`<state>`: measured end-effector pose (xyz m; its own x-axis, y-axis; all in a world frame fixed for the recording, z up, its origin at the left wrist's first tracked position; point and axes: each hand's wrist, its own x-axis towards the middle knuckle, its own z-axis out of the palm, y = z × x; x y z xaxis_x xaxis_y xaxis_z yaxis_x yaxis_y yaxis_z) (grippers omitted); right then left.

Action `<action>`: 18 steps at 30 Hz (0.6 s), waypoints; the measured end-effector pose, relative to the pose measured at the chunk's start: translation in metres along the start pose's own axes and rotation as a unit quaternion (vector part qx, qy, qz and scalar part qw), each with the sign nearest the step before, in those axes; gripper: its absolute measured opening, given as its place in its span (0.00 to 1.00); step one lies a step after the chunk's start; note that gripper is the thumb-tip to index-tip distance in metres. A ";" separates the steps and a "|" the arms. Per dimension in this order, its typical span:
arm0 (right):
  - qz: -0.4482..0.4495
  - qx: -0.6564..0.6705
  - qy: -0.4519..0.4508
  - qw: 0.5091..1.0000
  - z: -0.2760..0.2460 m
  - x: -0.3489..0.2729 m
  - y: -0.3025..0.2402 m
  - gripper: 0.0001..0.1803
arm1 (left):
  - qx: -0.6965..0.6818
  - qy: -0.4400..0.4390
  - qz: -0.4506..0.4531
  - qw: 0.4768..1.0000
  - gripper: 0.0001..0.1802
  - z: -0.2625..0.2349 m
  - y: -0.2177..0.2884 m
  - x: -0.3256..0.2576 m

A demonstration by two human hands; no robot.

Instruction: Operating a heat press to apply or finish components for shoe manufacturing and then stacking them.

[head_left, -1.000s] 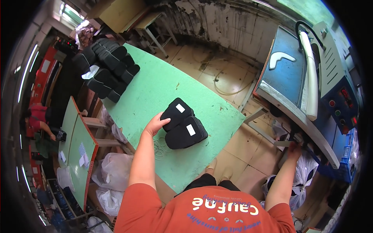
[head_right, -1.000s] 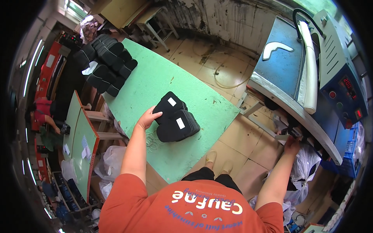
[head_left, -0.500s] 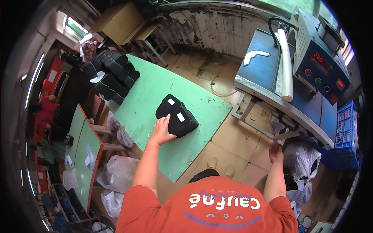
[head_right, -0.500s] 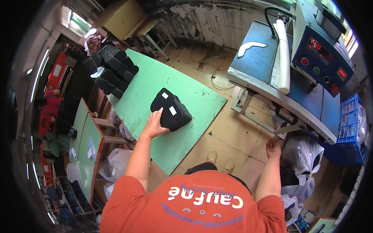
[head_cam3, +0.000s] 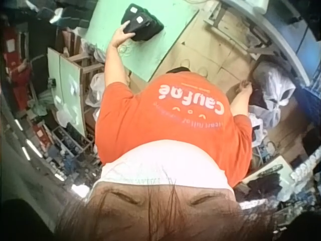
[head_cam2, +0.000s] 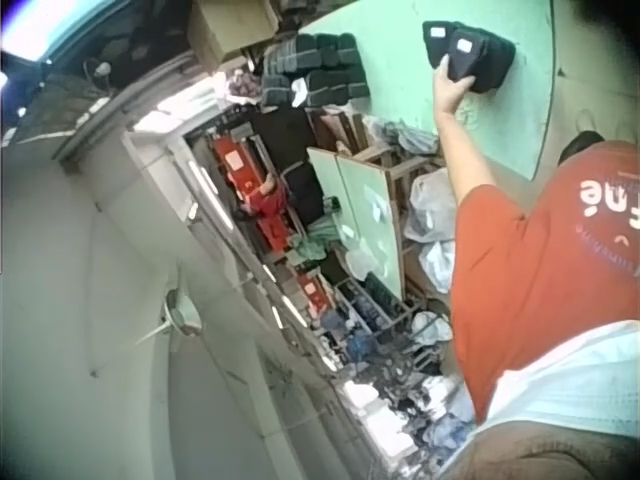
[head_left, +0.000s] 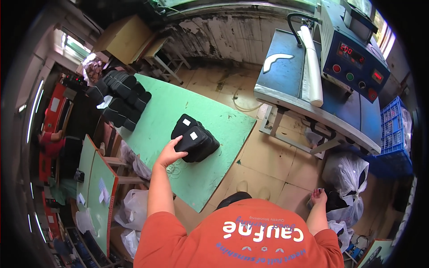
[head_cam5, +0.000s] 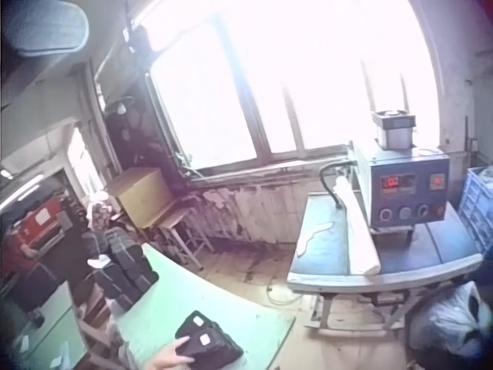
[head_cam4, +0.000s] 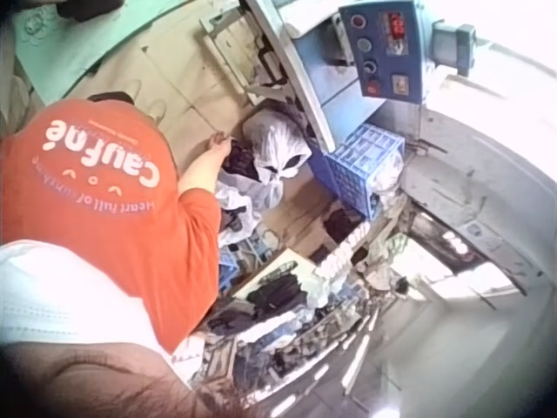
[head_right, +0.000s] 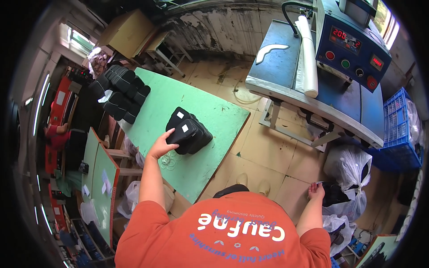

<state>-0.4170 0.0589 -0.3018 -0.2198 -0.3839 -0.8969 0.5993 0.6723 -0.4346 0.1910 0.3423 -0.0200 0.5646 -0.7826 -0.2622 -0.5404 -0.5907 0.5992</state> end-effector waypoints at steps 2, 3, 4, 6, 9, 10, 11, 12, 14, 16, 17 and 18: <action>-0.004 0.005 -0.031 0.999 0.021 -0.011 0.000 0.23 | -0.190 0.021 -0.001 0.982 0.43 -0.007 -0.006 0.005; -0.012 0.007 -0.078 0.997 0.033 -0.018 0.000 0.22 | -0.171 0.033 -0.024 0.984 0.43 -0.009 -0.010 0.010; -0.062 -0.001 -0.133 0.989 0.048 -0.026 -0.001 0.22 | -0.186 0.060 -0.018 0.980 0.42 -0.012 -0.014 0.017; -0.063 0.040 -0.203 0.976 0.082 -0.044 -0.006 0.23 | -0.146 0.099 0.027 0.984 0.42 -0.014 -0.024 0.033; -0.033 0.112 -0.260 0.958 0.138 -0.075 -0.020 0.31 | 0.114 0.071 0.039 0.990 0.43 -0.003 -0.043 0.055; -0.071 0.125 -0.288 0.947 0.155 -0.084 -0.026 0.33 | 0.098 0.086 0.031 0.991 0.44 0.002 -0.049 0.057; -0.037 0.138 -0.275 0.951 0.172 -0.092 -0.031 0.33 | 0.104 0.105 0.023 0.989 0.44 0.005 -0.055 0.058; -0.044 0.150 -0.276 0.948 0.186 -0.097 -0.037 0.34 | 0.078 0.147 0.022 0.986 0.42 0.008 -0.060 0.056; -0.053 0.162 -0.279 0.945 0.207 -0.101 -0.044 0.36 | 0.050 0.190 0.021 0.980 0.41 0.013 -0.068 0.044; -0.069 0.182 -0.353 0.915 0.217 -0.097 -0.051 0.38 | 0.047 0.240 0.048 0.968 0.36 0.018 -0.070 0.024; -0.076 0.182 -0.363 0.911 0.218 -0.093 -0.052 0.38 | 0.053 0.256 0.079 0.962 0.31 0.022 -0.070 0.012; -0.053 0.234 -0.363 0.900 0.220 -0.089 -0.053 0.35 | 0.058 0.278 0.098 0.954 0.27 0.028 -0.068 -0.001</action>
<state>-0.2599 -0.0819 -0.1805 0.1649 -0.8574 -0.4875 0.9005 0.3325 -0.2802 0.2100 0.3779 -0.0819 0.6719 -0.6740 0.3070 -0.7167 -0.4872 0.4991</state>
